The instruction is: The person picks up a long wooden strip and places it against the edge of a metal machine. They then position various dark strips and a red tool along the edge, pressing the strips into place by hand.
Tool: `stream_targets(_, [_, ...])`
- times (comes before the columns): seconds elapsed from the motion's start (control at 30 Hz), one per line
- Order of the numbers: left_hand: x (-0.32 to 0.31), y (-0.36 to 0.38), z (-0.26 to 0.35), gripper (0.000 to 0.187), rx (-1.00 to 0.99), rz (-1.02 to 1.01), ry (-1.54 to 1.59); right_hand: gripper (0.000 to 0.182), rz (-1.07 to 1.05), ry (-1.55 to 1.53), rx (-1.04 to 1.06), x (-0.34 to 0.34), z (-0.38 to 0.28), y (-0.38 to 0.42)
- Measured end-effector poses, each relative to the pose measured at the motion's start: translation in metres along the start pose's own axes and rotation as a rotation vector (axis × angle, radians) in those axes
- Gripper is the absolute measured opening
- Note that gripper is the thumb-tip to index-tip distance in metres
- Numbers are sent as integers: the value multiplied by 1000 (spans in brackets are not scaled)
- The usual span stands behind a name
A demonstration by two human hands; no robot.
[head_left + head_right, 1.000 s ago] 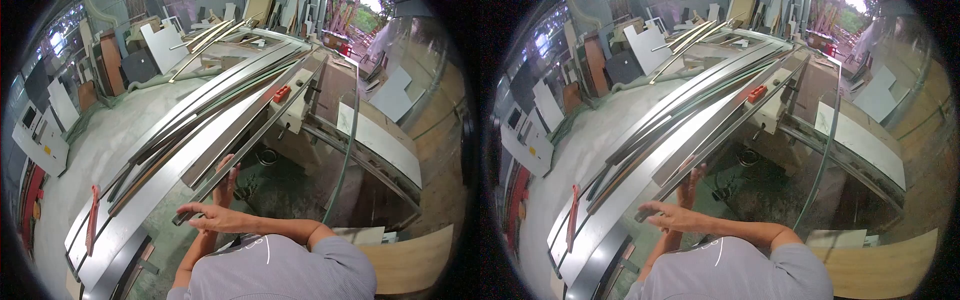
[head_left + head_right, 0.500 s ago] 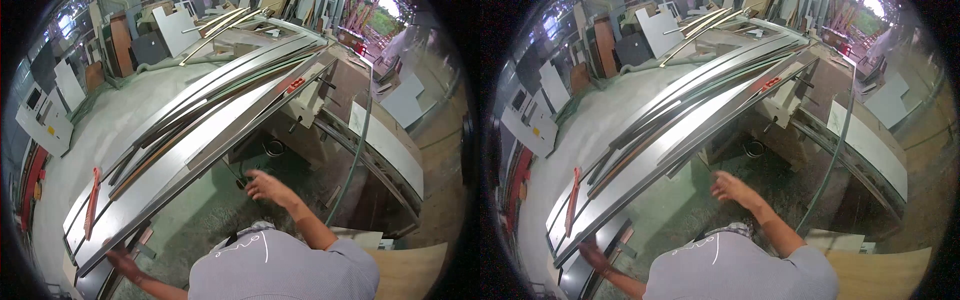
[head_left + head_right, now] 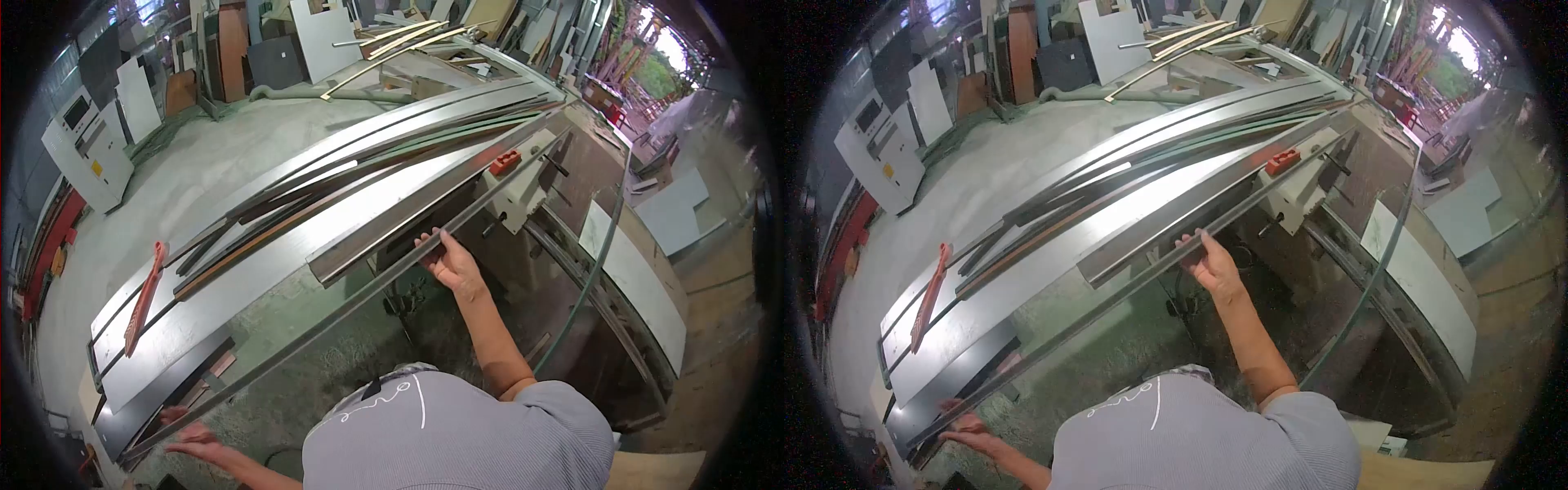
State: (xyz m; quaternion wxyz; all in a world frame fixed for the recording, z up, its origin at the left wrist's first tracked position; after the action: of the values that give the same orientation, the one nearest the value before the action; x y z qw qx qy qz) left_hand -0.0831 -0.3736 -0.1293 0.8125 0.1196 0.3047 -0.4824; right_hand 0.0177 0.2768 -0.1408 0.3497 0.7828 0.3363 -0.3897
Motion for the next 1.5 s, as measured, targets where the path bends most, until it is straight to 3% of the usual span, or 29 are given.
stream_targets(0.07, [11,28,-68,83,256,-310,126,17,-9,-36,-40,3,13,-3])
stream_targets(0.13, [-56,104,-104,86,508,-233,325,17,-13,-8,-63,-3,36,-1])
stream_targets(0.2, [-110,161,-115,90,714,-105,296,19,-71,75,-108,-25,60,11])
stream_targets(0.23, [-123,166,-117,90,721,-97,289,20,-127,137,-140,-38,74,21])
stream_targets(0.3, [-151,172,-115,89,718,-285,334,22,-174,218,-245,-56,105,41])
stream_targets(0.37, [-160,156,-104,84,707,-266,360,26,-279,255,-392,-62,137,58])
stream_targets(0.4, [-160,146,-94,78,743,-76,345,29,-325,332,-504,-56,155,64])
stream_targets(0.47, [-143,132,-91,66,847,214,412,34,-273,340,-583,-54,167,84])
stream_targets(0.6, [-74,96,-102,64,822,241,445,42,-196,175,-593,1,152,70])
stream_targets(0.67, [-28,77,-97,63,701,351,513,36,-46,-29,-406,37,116,36])
stream_targets(0.73, [17,55,-87,64,638,405,526,39,74,17,-209,17,57,38])
stream_targets(0.83, [69,27,-64,69,499,448,464,45,290,44,-36,72,11,14])
stream_targets(0.97, [151,-12,-35,79,341,454,241,36,190,44,-43,59,14,11])
stream_targets(1.03, [165,-21,-27,78,325,575,235,31,152,13,-73,59,26,9])
stream_targets(1.13, [126,-23,17,83,103,398,183,20,56,52,-91,28,57,18])
stream_targets(1.17, [155,-24,9,83,103,409,180,21,55,83,-77,13,68,23])
stream_targets(1.23, [146,-33,-11,89,173,-632,425,22,5,129,-111,-14,94,35])
stream_targets(1.27, [108,-3,-22,93,222,37,204,24,-32,174,-140,-28,108,41])
stream_targets(1.33, [61,26,-48,86,308,155,317,28,-81,309,-235,-30,145,43])
stream_targets(1.43, [134,-11,-93,72,337,118,339,20,-74,334,-326,-24,191,48])
stream_targets(1.47, [136,-7,-89,58,363,359,356,20,-82,335,-322,-26,195,52])
stream_targets(1.5, [142,-16,-91,58,361,351,365,19,-135,303,-336,-33,201,56])
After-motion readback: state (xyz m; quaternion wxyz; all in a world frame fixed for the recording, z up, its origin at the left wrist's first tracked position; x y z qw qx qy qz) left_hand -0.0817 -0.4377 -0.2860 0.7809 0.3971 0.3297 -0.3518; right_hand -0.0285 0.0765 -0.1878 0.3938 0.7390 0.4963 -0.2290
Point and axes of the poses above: each hand's wrist, its own y-axis away from the middle knuckle, its own x-axis out of the back of the hand, z = x × y, the point moved 7 cm from there along -y, towards the middle knuckle
